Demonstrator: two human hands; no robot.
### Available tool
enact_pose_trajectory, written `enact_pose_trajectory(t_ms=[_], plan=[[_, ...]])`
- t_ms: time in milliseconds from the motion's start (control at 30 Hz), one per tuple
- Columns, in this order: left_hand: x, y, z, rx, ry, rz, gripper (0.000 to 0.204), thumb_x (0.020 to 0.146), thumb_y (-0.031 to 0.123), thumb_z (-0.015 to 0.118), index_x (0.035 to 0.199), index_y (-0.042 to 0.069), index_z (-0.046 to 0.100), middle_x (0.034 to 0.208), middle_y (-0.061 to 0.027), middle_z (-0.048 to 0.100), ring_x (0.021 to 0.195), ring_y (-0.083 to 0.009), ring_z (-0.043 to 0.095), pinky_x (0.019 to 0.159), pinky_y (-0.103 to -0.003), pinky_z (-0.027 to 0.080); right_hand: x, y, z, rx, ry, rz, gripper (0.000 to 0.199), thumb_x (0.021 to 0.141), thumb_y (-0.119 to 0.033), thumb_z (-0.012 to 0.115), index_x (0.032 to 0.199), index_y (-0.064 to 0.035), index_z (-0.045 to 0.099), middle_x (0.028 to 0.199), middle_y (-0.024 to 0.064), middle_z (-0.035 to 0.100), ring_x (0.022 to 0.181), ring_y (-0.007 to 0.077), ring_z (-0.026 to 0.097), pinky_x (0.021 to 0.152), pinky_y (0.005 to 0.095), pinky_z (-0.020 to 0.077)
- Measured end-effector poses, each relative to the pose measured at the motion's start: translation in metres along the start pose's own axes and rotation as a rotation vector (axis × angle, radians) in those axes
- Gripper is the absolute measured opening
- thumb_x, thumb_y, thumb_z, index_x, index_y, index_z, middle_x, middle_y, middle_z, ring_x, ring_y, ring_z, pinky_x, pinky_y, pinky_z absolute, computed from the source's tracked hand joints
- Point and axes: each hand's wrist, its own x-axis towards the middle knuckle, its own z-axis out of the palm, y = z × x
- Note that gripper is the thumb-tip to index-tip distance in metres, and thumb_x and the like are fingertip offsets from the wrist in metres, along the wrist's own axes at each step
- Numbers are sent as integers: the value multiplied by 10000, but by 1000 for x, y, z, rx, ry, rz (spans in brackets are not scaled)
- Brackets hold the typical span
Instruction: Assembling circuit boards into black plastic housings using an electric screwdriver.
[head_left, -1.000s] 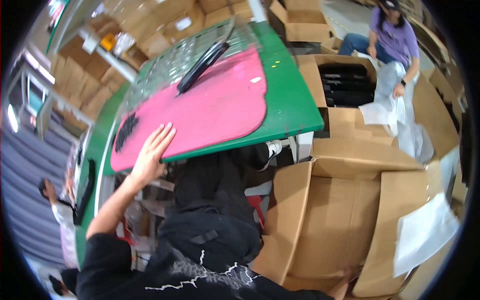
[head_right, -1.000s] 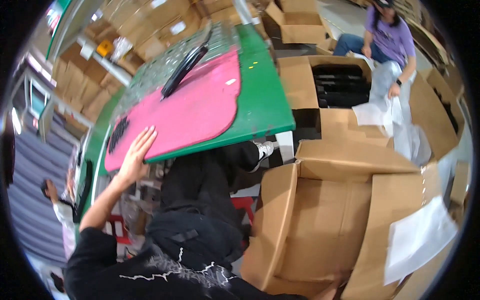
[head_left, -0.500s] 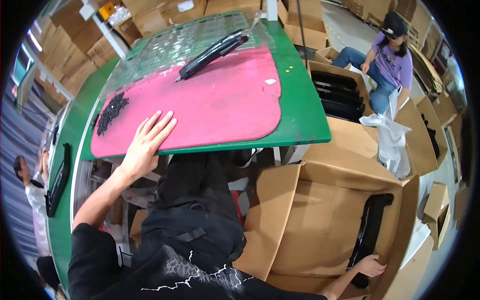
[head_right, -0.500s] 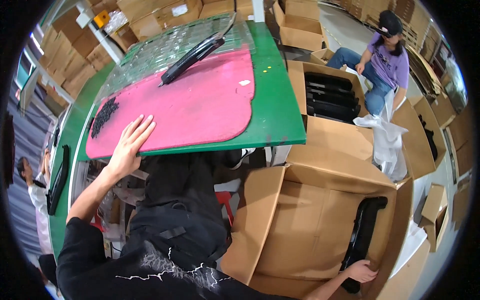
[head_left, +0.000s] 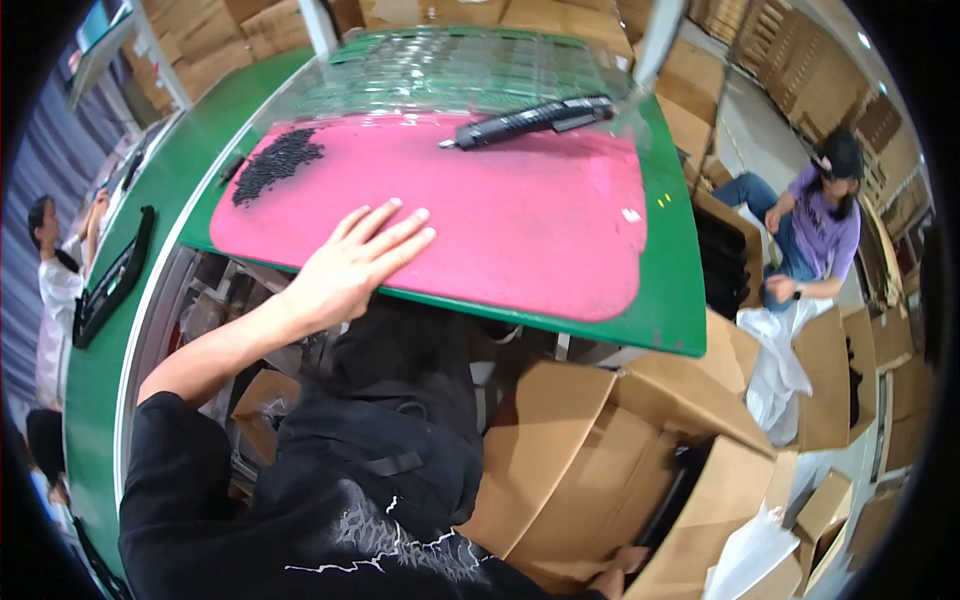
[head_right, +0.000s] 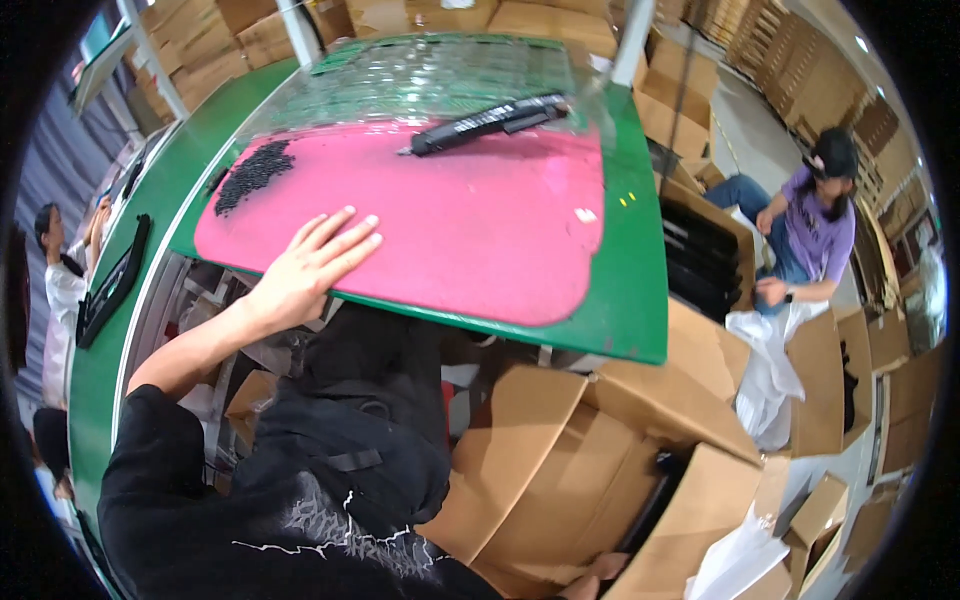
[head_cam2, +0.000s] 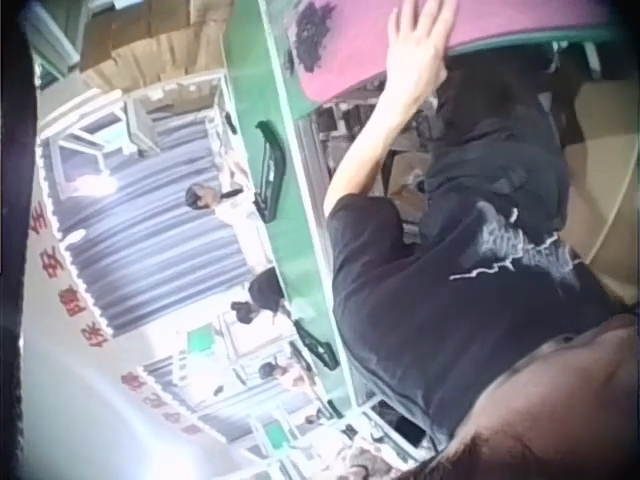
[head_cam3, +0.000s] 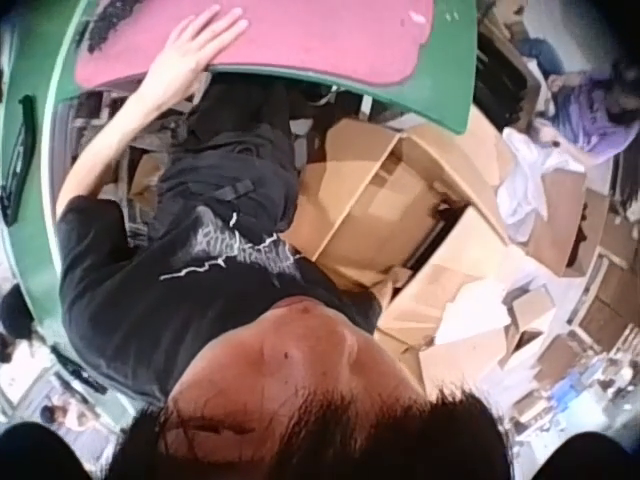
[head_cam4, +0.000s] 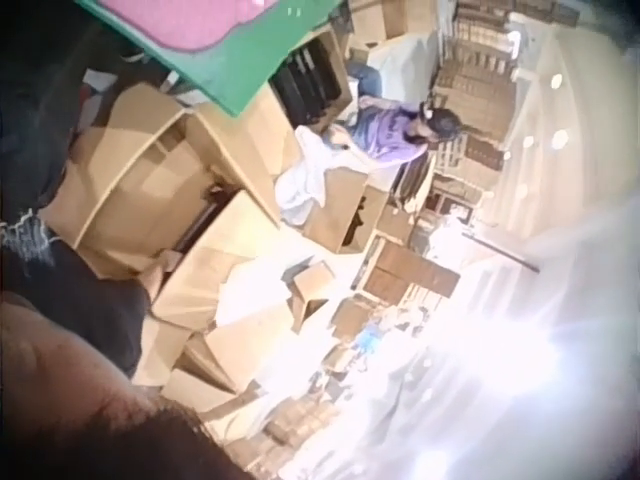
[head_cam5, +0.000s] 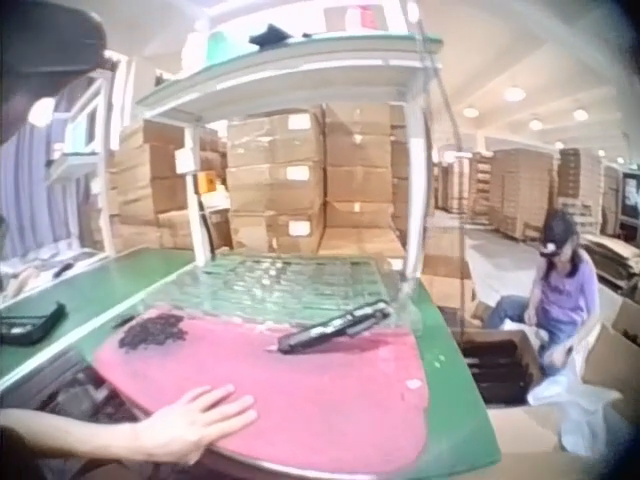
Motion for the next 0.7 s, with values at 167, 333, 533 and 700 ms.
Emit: enact_pose_trajectory(t_ms=[167, 333, 533, 700], plan=[[-9, -4, -13, 39, 12, 30, 767, 742, 31, 603, 1464, 113, 355, 1508, -104, 367, 1370, -371, 346, 1093, -514, 307, -264, -98, 1, 33, 40, -151, 625, 827, -290, 682, 1322, 14, 450, 1283, 152, 547, 1005, 317, 654, 810, 427, 559], [-12, -12, -10, 58, 115, 84, 610, 828, 167, 552, 1416, 84, 411, 1452, -139, 420, 1305, -385, 424, 1039, -527, 379, -328, -106, -98, 281, -41, -105, 282, 873, -150, 658, 1095, 11, 590, 914, 163, 692, 810, 318, 705, 695, 416, 576], [-19, -23, -15, -274, 142, 111, 619, 805, 154, 591, 1397, 58, 434, 1452, -158, 414, 1314, -347, 429, 1050, -518, 373, -347, -23, -242, 766, 171, -354, 301, 892, -209, 622, 982, 75, 669, 933, 253, 670, 862, 335, 654, 830, 419, 524], [-16, -16, -17, -913, 339, 417, 619, 774, 107, 645, 1355, 16, 449, 1371, -179, 454, 1302, -333, 422, 1050, -454, 375, -322, 23, -370, 998, 277, -179, 287, 886, -176, 678, 1057, 53, 649, 943, 201, 676, 851, 290, 659, 746, 412, 548]])
